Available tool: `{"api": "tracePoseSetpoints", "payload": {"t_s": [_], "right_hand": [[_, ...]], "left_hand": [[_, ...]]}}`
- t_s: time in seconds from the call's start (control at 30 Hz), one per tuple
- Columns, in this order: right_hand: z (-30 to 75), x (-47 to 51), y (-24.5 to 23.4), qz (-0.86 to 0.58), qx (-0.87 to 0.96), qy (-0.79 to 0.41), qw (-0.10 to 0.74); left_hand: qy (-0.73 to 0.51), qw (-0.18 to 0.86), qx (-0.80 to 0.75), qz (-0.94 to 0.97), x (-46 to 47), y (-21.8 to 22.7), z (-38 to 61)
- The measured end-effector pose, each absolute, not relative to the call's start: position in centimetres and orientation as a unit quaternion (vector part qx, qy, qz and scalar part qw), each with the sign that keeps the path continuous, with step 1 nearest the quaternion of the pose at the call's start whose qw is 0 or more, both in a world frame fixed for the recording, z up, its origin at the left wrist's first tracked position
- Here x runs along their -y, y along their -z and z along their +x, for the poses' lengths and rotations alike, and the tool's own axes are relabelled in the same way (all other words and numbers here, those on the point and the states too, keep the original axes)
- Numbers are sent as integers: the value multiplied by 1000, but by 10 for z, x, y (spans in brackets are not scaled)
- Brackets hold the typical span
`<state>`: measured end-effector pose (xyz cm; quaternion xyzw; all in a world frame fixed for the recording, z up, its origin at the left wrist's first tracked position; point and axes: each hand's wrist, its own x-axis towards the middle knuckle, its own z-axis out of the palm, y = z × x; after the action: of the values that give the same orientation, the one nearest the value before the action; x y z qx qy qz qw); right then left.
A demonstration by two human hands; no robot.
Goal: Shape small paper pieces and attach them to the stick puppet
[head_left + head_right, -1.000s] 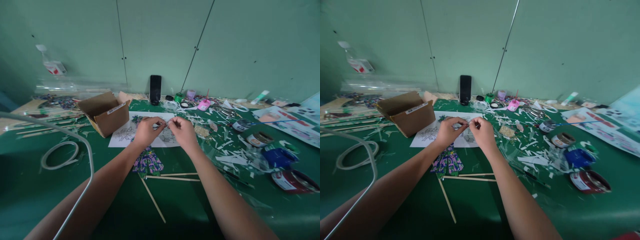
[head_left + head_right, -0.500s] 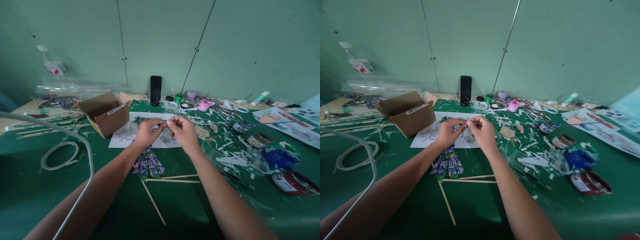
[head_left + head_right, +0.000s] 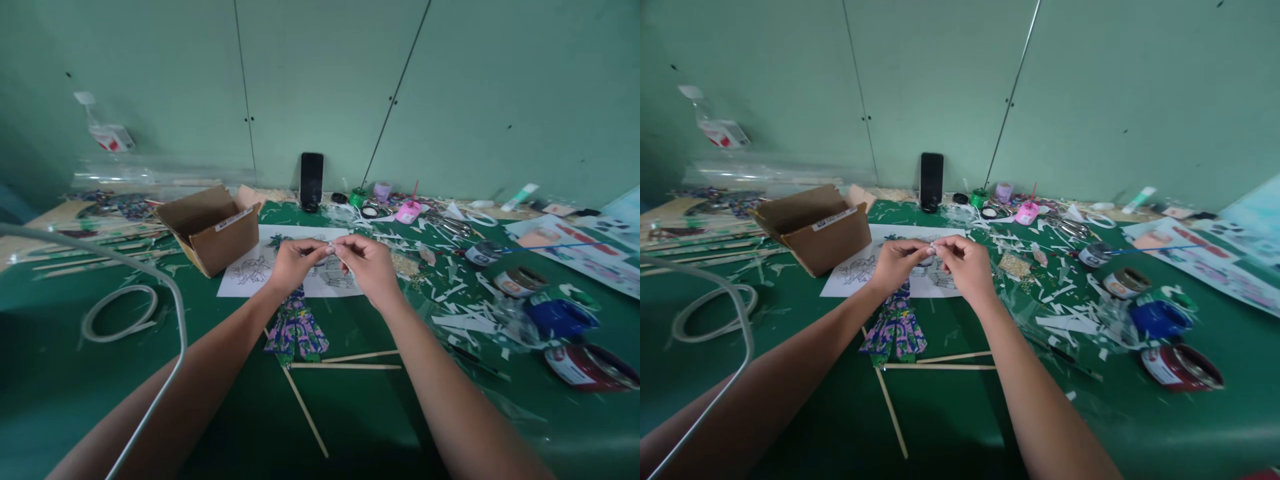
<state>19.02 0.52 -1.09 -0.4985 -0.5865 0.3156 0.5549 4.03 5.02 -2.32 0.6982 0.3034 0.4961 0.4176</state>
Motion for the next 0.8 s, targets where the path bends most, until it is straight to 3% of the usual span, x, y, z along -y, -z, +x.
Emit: {"api": "tracePoseSetpoints", "payload": {"t_s": [0.33,0.8], "right_hand": [[188,-6,9,-504,565,-309,575],[189,-3,6,-507,562,-315,573]], "left_hand": [[-498,310,-303,751,-47,22,42],[-485,310,-314,755,-46,21,42]]}}
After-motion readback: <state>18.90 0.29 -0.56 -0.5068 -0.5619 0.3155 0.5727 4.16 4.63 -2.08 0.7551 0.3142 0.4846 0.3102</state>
